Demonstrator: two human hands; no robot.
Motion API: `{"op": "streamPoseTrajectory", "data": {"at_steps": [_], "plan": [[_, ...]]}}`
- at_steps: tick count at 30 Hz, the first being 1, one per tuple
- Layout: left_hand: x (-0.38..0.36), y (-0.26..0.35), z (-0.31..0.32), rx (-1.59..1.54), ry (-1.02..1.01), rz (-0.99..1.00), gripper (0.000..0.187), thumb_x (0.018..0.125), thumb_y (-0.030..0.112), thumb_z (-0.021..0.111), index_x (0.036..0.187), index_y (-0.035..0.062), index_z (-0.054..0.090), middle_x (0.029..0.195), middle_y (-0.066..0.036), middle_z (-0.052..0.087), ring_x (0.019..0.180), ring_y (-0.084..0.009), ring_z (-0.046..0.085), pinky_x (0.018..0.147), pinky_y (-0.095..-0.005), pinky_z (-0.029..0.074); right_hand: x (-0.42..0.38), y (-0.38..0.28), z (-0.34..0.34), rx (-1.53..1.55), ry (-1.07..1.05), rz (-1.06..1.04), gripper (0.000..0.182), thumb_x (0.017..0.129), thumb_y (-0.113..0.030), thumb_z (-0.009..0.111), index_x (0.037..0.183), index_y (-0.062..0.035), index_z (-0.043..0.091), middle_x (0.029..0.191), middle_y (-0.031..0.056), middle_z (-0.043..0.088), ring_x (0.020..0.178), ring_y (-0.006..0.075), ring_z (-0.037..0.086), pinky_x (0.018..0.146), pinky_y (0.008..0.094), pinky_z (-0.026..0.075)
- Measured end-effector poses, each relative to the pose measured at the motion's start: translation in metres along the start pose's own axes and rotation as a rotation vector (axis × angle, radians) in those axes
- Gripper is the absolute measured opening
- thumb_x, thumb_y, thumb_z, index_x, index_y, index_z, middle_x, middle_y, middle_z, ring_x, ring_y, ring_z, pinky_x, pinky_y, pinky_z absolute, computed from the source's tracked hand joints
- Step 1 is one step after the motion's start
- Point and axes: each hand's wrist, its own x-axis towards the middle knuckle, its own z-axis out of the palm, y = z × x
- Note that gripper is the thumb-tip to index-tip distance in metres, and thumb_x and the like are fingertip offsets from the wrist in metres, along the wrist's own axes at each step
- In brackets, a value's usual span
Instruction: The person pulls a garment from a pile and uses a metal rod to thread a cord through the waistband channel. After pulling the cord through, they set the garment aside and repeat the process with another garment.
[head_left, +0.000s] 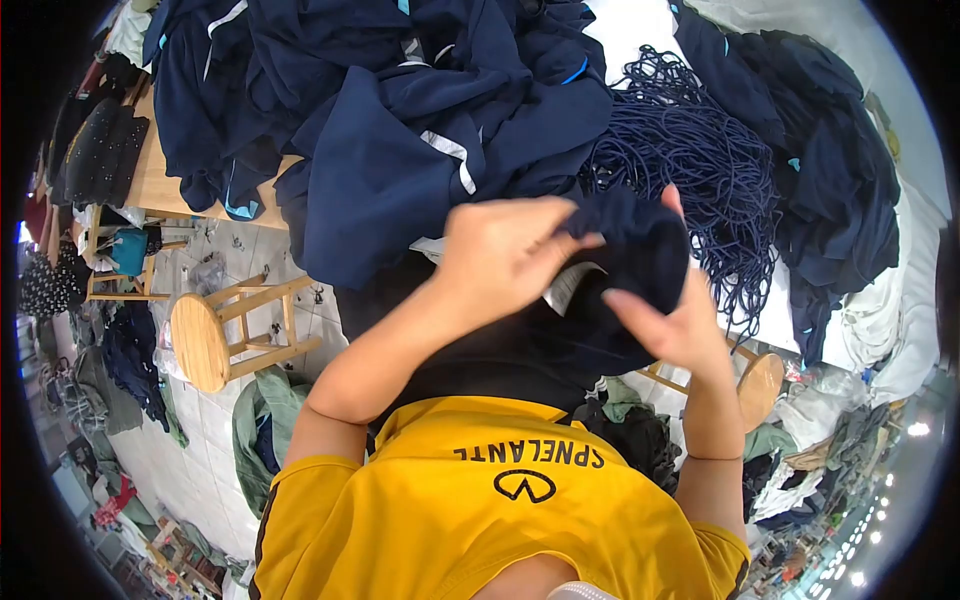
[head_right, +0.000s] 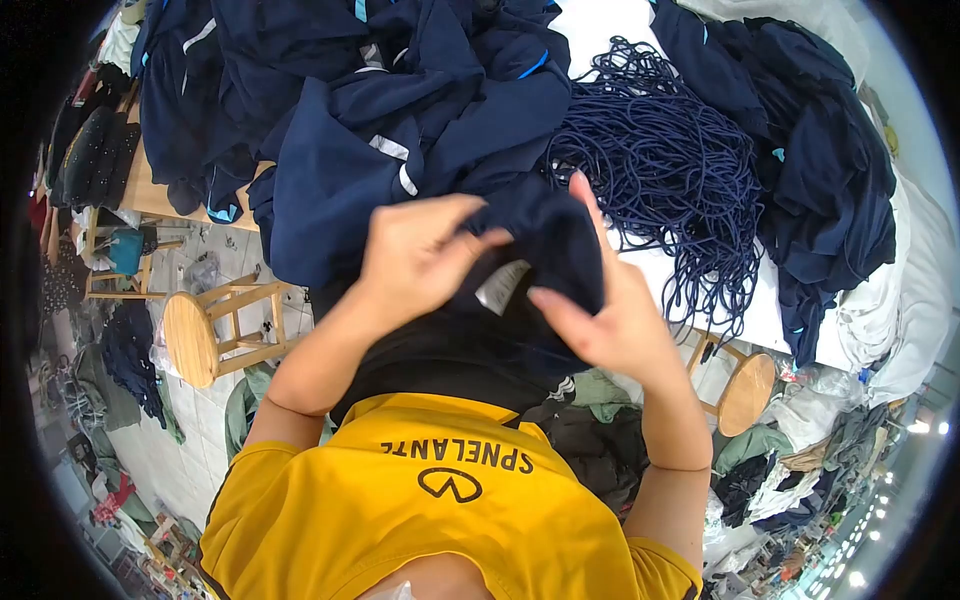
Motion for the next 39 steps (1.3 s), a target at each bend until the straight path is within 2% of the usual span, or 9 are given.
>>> {"op": "streamPoseTrajectory", "data": {"at_steps": [3,4,7,13,15,17,21,29,39], "plan": [[0.018,-0.025,-0.056,0.417,0.316,0.136,0.015,0.079,0.005,0.068,0.093,0.0001,0.068,0.074,-0.011,0.069,0.06,-0.0197,0.065,0.057,-0.0307,0.05,-0.008,0.028,0.004,-0.171,0.12,0.094,0.079,0.071,0.014,0.055,0.145,-0.009,0.038,0.122,0.022,0.061,0.113,0.0372,0.059,0.097,0.0357,0.045],[0.027,-0.013,-0.081,0.357,0.435,-0.168,0.018,0.08,0.005,0.072,0.097,0.0004,0.07,0.078,-0.009,0.071,0.064,-0.0133,0.065,0.059,-0.0254,0.052,-0.013,0.047,0.002,-0.232,0.222,0.093,0.079,0.069,0.015,0.055,0.143,-0.0105,0.043,0.126,0.0193,0.059,0.118,0.0334,0.058,0.098,0.0349,0.045],[0.032,-0.011,-0.135,0.765,0.59,0.198,0.018,0.078,-0.003,0.072,0.096,-0.0001,0.072,0.083,-0.008,0.073,0.072,-0.009,0.066,0.064,-0.0211,0.05,-0.029,0.056,0.016,-0.262,0.23,0.264,0.079,0.065,0.013,0.058,0.139,-0.0126,0.048,0.132,0.0144,0.056,0.121,0.029,0.056,0.101,0.0326,0.044],[0.078,0.015,-0.114,0.659,0.239,0.624,0.023,0.066,0.009,0.073,0.089,0.0094,0.072,0.078,-0.003,0.066,0.062,-0.014,0.06,0.058,-0.024,0.047,-0.025,0.023,0.051,-0.072,0.321,-0.081,0.108,0.069,-0.018,0.078,0.147,0.0097,0.008,0.154,0.0292,0.012,0.139,0.0391,0.027,0.113,0.045,0.025],[0.08,0.026,-0.055,0.48,0.119,0.808,0.021,0.061,0.015,0.068,0.082,0.0122,0.068,0.069,0.001,0.056,0.058,-0.0121,0.055,0.051,-0.0236,0.041,-0.004,0.004,0.038,0.187,0.71,-0.358,0.129,0.069,-0.033,0.084,0.151,-0.0127,-0.014,0.156,0.0276,0.004,0.138,0.0417,0.026,0.11,0.048,0.03],[0.077,0.033,-0.009,0.342,0.1,0.872,0.02,0.056,0.022,0.064,0.074,0.015,0.064,0.06,0.005,0.046,0.053,-0.0102,0.049,0.044,-0.0232,0.036,0.004,-0.008,0.005,-0.014,0.708,-0.44,0.091,0.077,-0.018,0.075,0.145,-0.0095,0.015,0.143,0.0257,0.029,0.122,0.0361,0.043,0.101,0.0416,0.039],[0.055,0.003,0.029,0.035,-0.006,0.416,0.027,0.071,0.035,0.077,0.078,0.0105,0.068,0.071,0.002,0.062,0.061,-0.0189,0.058,0.055,-0.0299,0.046,-0.018,0.001,-0.058,0.081,0.648,-0.202,0.012,0.085,0.002,0.057,0.093,0.0027,0.065,0.087,0.0098,0.064,0.084,0.0172,0.058,0.077,0.0271,0.043],[-0.019,-0.02,0.062,-0.97,-0.599,-0.489,0.019,0.09,0.016,0.066,0.099,-0.0004,0.065,0.084,0.0,0.065,0.074,-0.0075,0.057,0.069,-0.0239,0.046,-0.005,0.003,-0.068,-0.111,0.849,0.077,0.01,0.093,-0.007,0.061,0.096,0.0015,0.064,0.082,-0.0036,0.058,0.072,0.0019,0.046,0.066,0.0154,0.034],[-0.007,-0.021,-0.012,-1.042,-0.725,-0.553,0.017,0.084,0.006,0.071,0.096,-0.0057,0.066,0.085,-0.002,0.067,0.079,-0.0055,0.059,0.074,-0.0219,0.048,-0.015,-0.015,-0.08,-0.184,0.799,0.022,0.005,0.092,-0.003,0.061,0.092,0.001,0.063,0.084,-0.0015,0.06,0.075,0.0044,0.049,0.071,0.0169,0.038]]}}
